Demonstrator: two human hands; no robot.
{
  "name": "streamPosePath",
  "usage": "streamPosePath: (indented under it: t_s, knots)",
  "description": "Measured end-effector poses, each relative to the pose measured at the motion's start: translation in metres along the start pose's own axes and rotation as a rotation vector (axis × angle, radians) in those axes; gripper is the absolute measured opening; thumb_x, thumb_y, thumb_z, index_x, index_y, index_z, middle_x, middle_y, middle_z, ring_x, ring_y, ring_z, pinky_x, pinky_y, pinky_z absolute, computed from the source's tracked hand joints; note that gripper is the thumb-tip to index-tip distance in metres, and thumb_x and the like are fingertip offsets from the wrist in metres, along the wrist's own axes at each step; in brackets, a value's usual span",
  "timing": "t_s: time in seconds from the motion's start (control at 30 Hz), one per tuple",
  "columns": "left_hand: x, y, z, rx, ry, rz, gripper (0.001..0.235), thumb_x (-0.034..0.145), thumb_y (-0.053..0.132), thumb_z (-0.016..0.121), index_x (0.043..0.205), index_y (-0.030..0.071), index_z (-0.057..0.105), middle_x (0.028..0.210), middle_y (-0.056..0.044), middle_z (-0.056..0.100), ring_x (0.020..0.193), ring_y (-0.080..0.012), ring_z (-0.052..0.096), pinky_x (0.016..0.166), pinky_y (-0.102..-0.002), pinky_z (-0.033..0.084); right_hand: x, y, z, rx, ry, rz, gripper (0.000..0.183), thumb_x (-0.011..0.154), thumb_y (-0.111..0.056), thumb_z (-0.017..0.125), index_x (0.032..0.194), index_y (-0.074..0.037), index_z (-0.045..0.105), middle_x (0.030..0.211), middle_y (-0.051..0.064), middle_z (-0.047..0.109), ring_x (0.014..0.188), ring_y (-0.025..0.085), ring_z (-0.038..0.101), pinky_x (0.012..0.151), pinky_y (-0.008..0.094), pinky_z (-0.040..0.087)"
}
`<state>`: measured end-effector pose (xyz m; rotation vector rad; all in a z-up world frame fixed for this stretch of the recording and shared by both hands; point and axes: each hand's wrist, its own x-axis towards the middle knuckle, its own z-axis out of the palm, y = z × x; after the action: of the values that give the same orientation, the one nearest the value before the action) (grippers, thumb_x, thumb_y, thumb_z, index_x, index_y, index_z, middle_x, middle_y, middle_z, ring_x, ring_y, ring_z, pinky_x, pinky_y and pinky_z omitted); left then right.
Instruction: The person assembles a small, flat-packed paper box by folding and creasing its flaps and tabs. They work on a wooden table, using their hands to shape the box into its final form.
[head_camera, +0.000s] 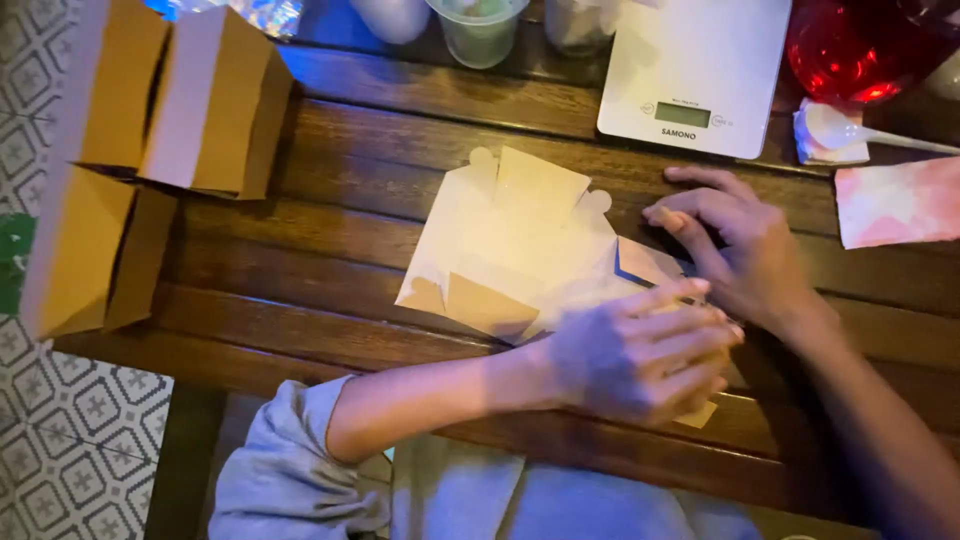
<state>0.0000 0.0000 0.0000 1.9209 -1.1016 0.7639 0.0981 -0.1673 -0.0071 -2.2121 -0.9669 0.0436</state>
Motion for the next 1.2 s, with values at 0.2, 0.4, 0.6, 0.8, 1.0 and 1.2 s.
streamPosePath:
  t_s: [0.2, 0.4, 0.6, 0.8, 1.0, 1.2]
  knots:
    - [0.011, -0.005, -0.069, -0.116, -0.054, 0.117, 0.018, 0.1, 0.009, 0.056, 0.088, 0.003, 0.068, 0.096, -0.012, 0.073, 0.08, -0.0226, 0.07, 0.08, -0.037, 0.056, 0.008, -0.02, 0.005, -0.332, 0.061, -0.179, 0.017, 0.106, -0.006, 0.068, 0.117, 0.006, 0.072, 0.108, 0.02, 0.074, 0.099, 0.036, 0.063, 0.091, 0.046, 0.053]
    - [-0.057, -0.017, -0.101, 0.112, -0.472, 0.172, 0.017, 0.097, 0.014, 0.058, 0.08, 0.012, 0.057, 0.083, -0.005, 0.058, 0.073, -0.0199, 0.053, 0.058, -0.032, 0.04, -0.002, -0.02, 0.027, -0.498, 0.181, -0.17, 0.018, 0.103, -0.006, 0.076, 0.119, 0.0, 0.075, 0.11, 0.017, 0.073, 0.096, 0.034, 0.061, 0.079, 0.045, 0.049]
    - [-0.058, -0.045, -0.091, 0.017, -0.483, 0.105, 0.009, 0.085, 0.022, 0.063, 0.082, 0.014, 0.066, 0.081, 0.001, 0.058, 0.059, -0.0111, 0.057, 0.05, -0.025, 0.049, 0.003, -0.016, 0.037, -0.414, 0.205, -0.152, 0.016, 0.099, -0.008, 0.071, 0.115, -0.007, 0.075, 0.109, 0.013, 0.071, 0.108, 0.039, 0.066, 0.085, 0.045, 0.052]
    - [-0.052, -0.066, -0.08, 0.145, -0.316, 0.057, 0.014, 0.086, 0.016, 0.06, 0.072, 0.014, 0.06, 0.074, 0.0, 0.059, 0.056, -0.0159, 0.06, 0.05, -0.027, 0.048, 0.002, -0.012, 0.036, -0.363, 0.123, -0.151, 0.045, 0.099, -0.034, 0.065, 0.134, -0.006, 0.067, 0.124, 0.016, 0.066, 0.123, 0.041, 0.059, 0.098, 0.048, 0.044]
    - [-0.06, -0.069, -0.071, 0.319, -0.136, -0.103, 0.01, 0.088, 0.016, 0.056, 0.087, 0.011, 0.065, 0.085, -0.003, 0.056, 0.071, -0.0212, 0.058, 0.058, -0.032, 0.044, 0.005, -0.01, 0.033, -0.249, 0.072, -0.268, 0.039, 0.088, -0.033, 0.076, 0.121, -0.013, 0.07, 0.121, 0.008, 0.07, 0.12, 0.037, 0.06, 0.099, 0.049, 0.044]
    - [-0.047, -0.077, -0.085, 0.377, -0.38, -0.21, 0.038, 0.088, 0.019, 0.064, 0.121, 0.001, 0.07, 0.119, -0.014, 0.066, 0.105, -0.027, 0.061, 0.081, -0.038, 0.044, 0.003, -0.009, 0.028, -0.359, -0.071, -0.337, 0.045, 0.092, -0.039, 0.075, 0.129, -0.016, 0.066, 0.131, 0.008, 0.07, 0.116, 0.036, 0.06, 0.089, 0.049, 0.049]
